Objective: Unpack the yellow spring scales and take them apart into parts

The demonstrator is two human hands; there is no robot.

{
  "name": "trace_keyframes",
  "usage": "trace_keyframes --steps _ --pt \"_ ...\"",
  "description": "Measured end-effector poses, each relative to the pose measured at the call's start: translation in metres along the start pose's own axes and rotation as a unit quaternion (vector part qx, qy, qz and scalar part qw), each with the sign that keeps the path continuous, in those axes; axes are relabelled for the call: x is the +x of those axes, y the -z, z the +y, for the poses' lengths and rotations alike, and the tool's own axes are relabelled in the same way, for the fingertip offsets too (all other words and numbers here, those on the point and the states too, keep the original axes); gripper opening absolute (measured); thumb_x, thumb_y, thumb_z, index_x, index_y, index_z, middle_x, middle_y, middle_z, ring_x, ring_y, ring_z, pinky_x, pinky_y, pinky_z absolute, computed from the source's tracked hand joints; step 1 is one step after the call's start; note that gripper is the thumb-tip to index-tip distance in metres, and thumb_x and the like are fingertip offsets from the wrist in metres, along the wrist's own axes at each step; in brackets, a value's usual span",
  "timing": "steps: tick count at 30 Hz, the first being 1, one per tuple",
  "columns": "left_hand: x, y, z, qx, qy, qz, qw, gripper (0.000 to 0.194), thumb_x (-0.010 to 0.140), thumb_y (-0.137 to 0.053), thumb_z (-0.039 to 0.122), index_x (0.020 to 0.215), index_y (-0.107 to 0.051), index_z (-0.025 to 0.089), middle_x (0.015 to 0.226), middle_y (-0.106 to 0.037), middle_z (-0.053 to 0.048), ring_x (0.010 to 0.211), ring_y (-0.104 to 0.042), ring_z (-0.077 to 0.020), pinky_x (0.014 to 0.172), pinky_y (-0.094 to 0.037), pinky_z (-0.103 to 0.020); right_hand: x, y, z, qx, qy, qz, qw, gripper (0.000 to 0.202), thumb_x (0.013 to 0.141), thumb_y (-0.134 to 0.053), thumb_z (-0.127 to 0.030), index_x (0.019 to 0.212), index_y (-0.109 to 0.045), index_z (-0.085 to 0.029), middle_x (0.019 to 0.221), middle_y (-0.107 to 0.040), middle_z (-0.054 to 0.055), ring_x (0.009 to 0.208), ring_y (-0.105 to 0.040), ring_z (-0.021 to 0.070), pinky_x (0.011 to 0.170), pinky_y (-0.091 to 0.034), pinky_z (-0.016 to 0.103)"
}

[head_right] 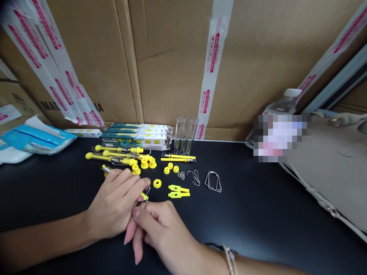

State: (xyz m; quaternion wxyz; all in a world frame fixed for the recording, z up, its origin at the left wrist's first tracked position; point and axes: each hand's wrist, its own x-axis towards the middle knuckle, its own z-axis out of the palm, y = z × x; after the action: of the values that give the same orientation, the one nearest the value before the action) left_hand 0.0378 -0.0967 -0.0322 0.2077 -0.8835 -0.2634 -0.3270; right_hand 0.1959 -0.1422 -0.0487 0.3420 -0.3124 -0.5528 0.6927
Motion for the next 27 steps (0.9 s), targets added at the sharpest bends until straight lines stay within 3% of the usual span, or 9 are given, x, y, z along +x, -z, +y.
trace_keyframes --steps 4,16,19,23,27 --pt "0.002 -0.002 0.001 -0.001 0.001 0.003 1.0 0.03 0.094 -0.037 0.01 0.086 -0.066 0.012 0.07 -0.062 -0.006 0.069 -0.047 -0.0226 0.065 -0.034 -0.038 0.001 -0.001 0.0 -0.033 0.002 0.026 0.999 0.058 0.099 -0.043 -0.056 0.061 -0.061 -0.017 0.047 -0.055 -0.001 0.043 -0.035 0.0084 0.05 -0.031 0.023" --pt "0.004 -0.004 0.002 -0.021 0.006 -0.016 1.0 0.033 0.098 -0.039 0.012 0.073 -0.061 0.016 0.063 -0.055 -0.003 0.067 -0.044 -0.0217 0.062 -0.027 -0.037 -0.003 -0.005 -0.004 -0.164 -0.03 0.058 0.984 0.055 0.099 -0.034 -0.038 0.053 -0.057 -0.02 0.046 -0.055 0.0 0.045 -0.044 0.0103 0.051 -0.038 0.022" --pt "0.004 -0.004 0.001 -0.04 0.018 -0.025 0.999 0.033 0.098 -0.036 0.01 0.08 -0.063 0.014 0.068 -0.058 -0.004 0.069 -0.046 -0.022 0.063 -0.028 -0.037 -0.004 -0.005 -0.002 -0.165 -0.032 0.065 0.984 0.055 0.102 -0.035 -0.042 0.057 -0.058 -0.019 0.046 -0.054 -0.001 0.045 -0.044 0.0094 0.051 -0.038 0.021" --pt "0.0 -0.003 0.0 -0.047 0.034 -0.019 0.998 0.028 0.097 -0.037 0.006 0.108 -0.062 0.008 0.087 -0.07 -0.007 0.073 -0.052 -0.0227 0.063 -0.03 -0.037 -0.007 -0.003 -0.002 -0.177 0.003 0.106 0.978 0.056 0.104 -0.034 -0.052 0.069 -0.061 -0.018 0.049 -0.054 -0.003 0.041 -0.042 0.0069 0.05 -0.038 0.021" --pt "-0.004 -0.003 -0.002 -0.054 0.043 -0.025 0.997 0.027 0.102 -0.033 0.012 0.102 -0.059 0.01 0.093 -0.072 -0.008 0.074 -0.058 -0.0218 0.065 -0.035 -0.037 -0.01 -0.001 -0.003 -0.192 0.013 0.13 0.973 0.054 0.104 -0.032 -0.058 0.08 -0.061 -0.019 0.044 -0.045 -0.008 0.032 -0.036 0.0049 0.04 -0.034 0.019"
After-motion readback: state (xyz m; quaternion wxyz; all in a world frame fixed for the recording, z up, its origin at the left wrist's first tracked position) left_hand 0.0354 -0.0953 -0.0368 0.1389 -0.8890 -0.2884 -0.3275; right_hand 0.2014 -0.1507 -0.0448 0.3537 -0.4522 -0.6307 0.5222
